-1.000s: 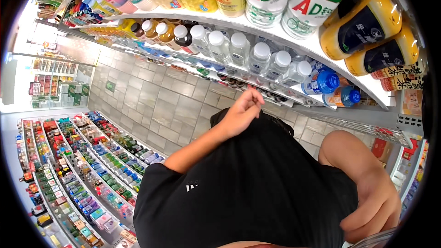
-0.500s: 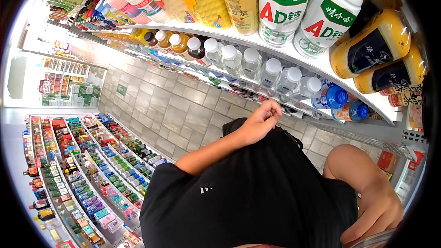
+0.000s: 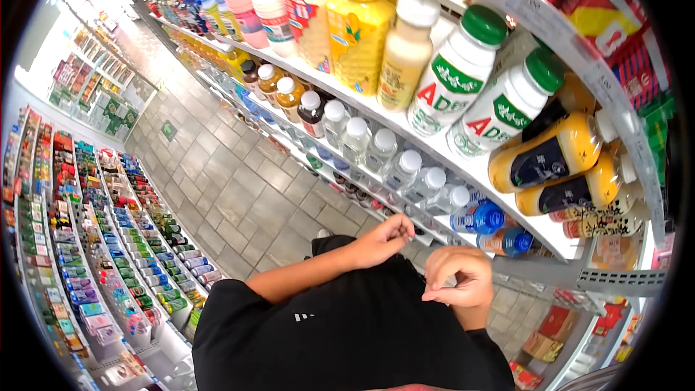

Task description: Selecting and examining various bottled beverages from shelves in a store.

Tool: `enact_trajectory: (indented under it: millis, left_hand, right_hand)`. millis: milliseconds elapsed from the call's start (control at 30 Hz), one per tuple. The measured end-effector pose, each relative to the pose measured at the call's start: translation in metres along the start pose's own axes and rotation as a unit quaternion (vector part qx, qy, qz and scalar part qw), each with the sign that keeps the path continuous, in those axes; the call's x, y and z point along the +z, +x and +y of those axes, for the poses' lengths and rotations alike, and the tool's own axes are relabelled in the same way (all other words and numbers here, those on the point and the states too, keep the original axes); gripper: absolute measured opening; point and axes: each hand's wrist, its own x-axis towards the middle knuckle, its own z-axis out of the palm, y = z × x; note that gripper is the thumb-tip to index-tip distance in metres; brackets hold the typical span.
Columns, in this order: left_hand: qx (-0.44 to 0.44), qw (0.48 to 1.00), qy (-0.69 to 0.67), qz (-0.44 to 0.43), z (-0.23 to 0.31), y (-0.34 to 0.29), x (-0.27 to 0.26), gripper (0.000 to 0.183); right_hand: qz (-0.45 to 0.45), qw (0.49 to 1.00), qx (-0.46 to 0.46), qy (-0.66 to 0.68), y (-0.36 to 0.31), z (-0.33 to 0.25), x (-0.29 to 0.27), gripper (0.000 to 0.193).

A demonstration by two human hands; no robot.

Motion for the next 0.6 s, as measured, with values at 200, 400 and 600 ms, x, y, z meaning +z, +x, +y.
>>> enact_trajectory:
  millis: [200,400,600]
  left_hand:
    - [0.023,0.997,0.004,-0.07,-0.009,0.001,0.013,0.016]
    - [0.037,0.996,0.016,-0.082,-0.026,-0.01,0.015,0.02]
    - [0.024,0.995,0.039,-0.094,-0.023,-0.02,0.013,0.027]
  right_hand:
    - [0.04,0.992,0.118,-0.018,-0.031,0.025,0.005,0.017]
    - [0.056,0.984,0.159,-0.05,-0.035,0.042,0.009,0.017]
    - [0.019,0.983,0.17,-0.064,-0.028,0.043,0.014,0.018]
